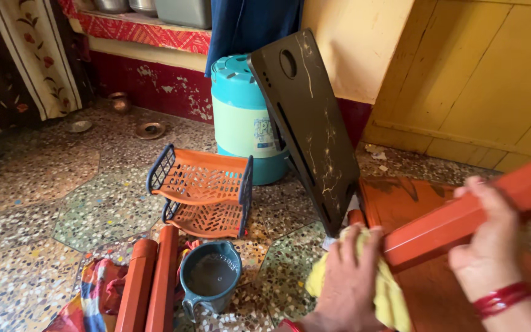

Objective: The person wipes several orange plastic pipes with a yellow cloth, dipping the cloth into a small blue pitcher of water between wipes. The pipes are handled one at a time and placed back on the floor.

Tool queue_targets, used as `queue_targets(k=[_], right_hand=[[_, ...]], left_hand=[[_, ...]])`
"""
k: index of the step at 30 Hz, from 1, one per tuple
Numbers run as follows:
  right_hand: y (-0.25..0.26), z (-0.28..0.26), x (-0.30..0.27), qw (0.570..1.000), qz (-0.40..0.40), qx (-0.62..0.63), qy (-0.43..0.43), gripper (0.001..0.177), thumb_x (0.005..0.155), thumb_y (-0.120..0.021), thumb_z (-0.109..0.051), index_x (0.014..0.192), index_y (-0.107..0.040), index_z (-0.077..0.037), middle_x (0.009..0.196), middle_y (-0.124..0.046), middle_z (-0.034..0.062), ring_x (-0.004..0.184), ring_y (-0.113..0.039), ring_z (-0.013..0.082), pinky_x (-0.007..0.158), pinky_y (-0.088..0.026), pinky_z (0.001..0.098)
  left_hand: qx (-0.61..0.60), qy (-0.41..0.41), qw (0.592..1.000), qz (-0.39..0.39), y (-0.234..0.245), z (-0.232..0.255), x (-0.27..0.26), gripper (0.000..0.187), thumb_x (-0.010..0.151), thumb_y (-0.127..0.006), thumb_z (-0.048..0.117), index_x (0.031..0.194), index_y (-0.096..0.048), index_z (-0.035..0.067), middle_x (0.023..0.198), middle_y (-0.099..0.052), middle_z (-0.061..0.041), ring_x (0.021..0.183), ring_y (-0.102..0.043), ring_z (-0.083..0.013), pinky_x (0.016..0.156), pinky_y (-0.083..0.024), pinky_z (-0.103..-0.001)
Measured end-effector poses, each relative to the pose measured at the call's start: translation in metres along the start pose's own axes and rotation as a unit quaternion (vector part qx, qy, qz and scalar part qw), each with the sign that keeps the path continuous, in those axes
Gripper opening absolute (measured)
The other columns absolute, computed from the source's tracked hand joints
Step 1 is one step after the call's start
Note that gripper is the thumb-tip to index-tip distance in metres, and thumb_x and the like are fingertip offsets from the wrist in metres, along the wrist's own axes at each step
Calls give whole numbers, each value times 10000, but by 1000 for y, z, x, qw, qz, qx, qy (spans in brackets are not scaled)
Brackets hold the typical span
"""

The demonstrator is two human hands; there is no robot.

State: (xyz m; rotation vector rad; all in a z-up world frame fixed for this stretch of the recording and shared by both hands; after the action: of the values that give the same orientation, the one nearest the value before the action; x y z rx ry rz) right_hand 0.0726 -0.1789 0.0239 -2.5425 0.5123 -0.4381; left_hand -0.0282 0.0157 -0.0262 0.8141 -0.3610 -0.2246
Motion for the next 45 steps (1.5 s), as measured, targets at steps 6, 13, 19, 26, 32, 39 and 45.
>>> queue_targets(k=[6, 13, 19, 26, 32, 39, 45], right_hand=[[-1, 37, -10, 981, -43, 56, -179, 128, 896, -729, -166, 982, -645, -123, 917, -678, 5, 891, -660, 143, 884, -541, 312], [-4, 16, -17, 993, -81, 14, -86, 368, 850, -687, -99, 1194, -565, -142, 996, -653, 6, 926, -651, 175, 841, -539, 409], [-11, 1, -22, 989, -136, -5, -57, 453, 832, -693, -90, 1269, -576, -125, 1035, -645, 35, 974, -658, 208, 896, -561, 466], [-17, -21, -19, 991, -133, -28, -7, 443, 830, -727, -176, 1249, -597, -121, 1153, -682, 30, 1089, -695, 210, 928, -571, 487], [4, -10, -6, 998, -51, -48, -2, 436, 876, -797, -238, 1240, -589, -120, 1155, -649, 55, 1083, -668, 207, 1004, -546, 431], [10, 22, -7, 992, -78, -103, 10, 540, 774, -839, -146, 1239, -564, -147, 1159, -637, -3, 1082, -623, 137, 957, -521, 383], [-5, 18, -14, 994, -100, -55, 4, 561, 822, -791, -159, 1335, -566, -183, 1246, -623, -27, 1138, -608, 118, 978, -514, 353]], left_hand=[[85, -96, 981, 145, 2, 34, 25, 1376, 557, -925, 221, 1643, -118, -28, 1604, -269, -324, 1350, -372, -523, 1090, -386, -572], [-117, -69, 984, 112, -5, -3, 34, 878, 775, -850, 320, 1480, -440, -7, 1221, -632, -253, 1090, -651, -416, 912, -533, -480], [-210, -6, 976, -50, -45, -62, 26, 825, 784, -810, 347, 1430, -449, -17, 1149, -685, -229, 1079, -688, -384, 955, -532, -446], [-188, 44, 980, -54, -119, -147, 15, 945, 770, -832, 360, 1528, -395, 4, 1273, -648, -262, 1180, -662, -397, 1039, -525, -439], [26, 152, 972, -179, -109, -178, 20, 1136, 676, -930, 435, 1496, -284, -13, 1358, -498, -328, 1273, -537, -509, 1038, -491, -528], [-346, 242, 882, -210, -17, -128, 59, 1114, 736, -833, 309, 1585, -132, 143, 1589, -287, -242, 1360, -541, -410, 1110, -523, -465], [-401, 206, 892, -28, 20, -37, 100, 742, 906, -598, 435, 1595, -422, 220, 1484, -417, -211, 1211, -601, -317, 1018, -543, -400]])
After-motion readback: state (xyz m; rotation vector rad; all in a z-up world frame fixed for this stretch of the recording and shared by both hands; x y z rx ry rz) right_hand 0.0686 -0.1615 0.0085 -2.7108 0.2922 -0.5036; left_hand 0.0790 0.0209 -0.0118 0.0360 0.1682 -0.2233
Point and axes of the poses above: each hand's wrist, its own x-axis towards the middle knuckle, its own y-axis out of the back of the hand, z = x × y, the point moved 1 cm from there along x, towards the middle knuckle
